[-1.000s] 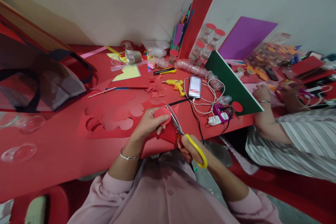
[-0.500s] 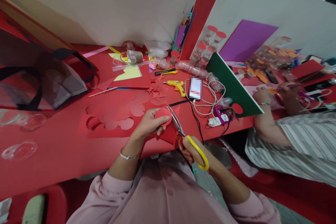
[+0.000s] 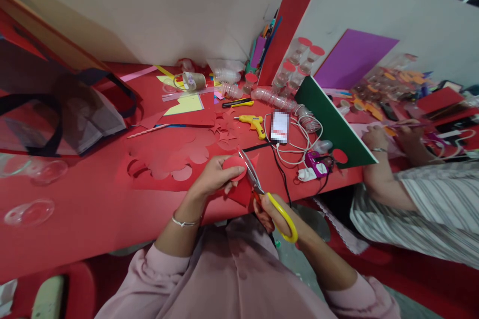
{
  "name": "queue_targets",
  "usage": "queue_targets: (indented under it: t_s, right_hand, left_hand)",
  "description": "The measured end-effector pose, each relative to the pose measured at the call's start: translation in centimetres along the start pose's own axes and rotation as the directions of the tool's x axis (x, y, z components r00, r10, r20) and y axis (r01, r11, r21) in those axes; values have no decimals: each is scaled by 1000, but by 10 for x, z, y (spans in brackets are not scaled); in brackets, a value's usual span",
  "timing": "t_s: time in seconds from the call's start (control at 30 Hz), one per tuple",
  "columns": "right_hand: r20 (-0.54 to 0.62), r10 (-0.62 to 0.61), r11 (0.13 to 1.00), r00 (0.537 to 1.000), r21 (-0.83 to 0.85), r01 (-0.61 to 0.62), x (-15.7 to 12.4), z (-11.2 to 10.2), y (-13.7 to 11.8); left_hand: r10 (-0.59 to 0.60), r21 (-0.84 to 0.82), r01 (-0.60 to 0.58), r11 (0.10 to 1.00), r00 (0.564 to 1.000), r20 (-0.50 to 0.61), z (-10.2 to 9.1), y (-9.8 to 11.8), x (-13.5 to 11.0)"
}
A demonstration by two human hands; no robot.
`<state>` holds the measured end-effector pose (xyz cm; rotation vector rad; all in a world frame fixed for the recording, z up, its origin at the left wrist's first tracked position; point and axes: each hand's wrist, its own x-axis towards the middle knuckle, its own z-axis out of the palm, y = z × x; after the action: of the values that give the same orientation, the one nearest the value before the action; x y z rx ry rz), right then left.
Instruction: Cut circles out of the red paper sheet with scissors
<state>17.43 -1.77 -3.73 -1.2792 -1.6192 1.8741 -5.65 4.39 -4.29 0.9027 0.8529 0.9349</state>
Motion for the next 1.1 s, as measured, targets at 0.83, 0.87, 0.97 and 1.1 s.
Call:
queue_targets:
  t_s: [0.83, 0.87, 0.97, 1.1]
  right_hand:
    - [-41, 50, 989, 998, -137, -56, -9, -5, -15]
    - [-37, 52, 988, 998, -141, -57, -9, -5, -14]
    - [-36, 76, 990, 996, -112, -80, -10, -5, -14]
    - [-46, 117, 991, 992, -67, -120, -10, -4, -16]
  left_hand:
    - [-19, 62, 13, 998, 996, 87, -7, 0, 0]
    - [-23, 65, 17, 998, 995, 95, -7, 1, 0]
    - [-34, 72, 27, 997, 994, 106, -7, 1, 0]
    - [-37, 81, 28, 996, 993, 109, -7, 1, -1]
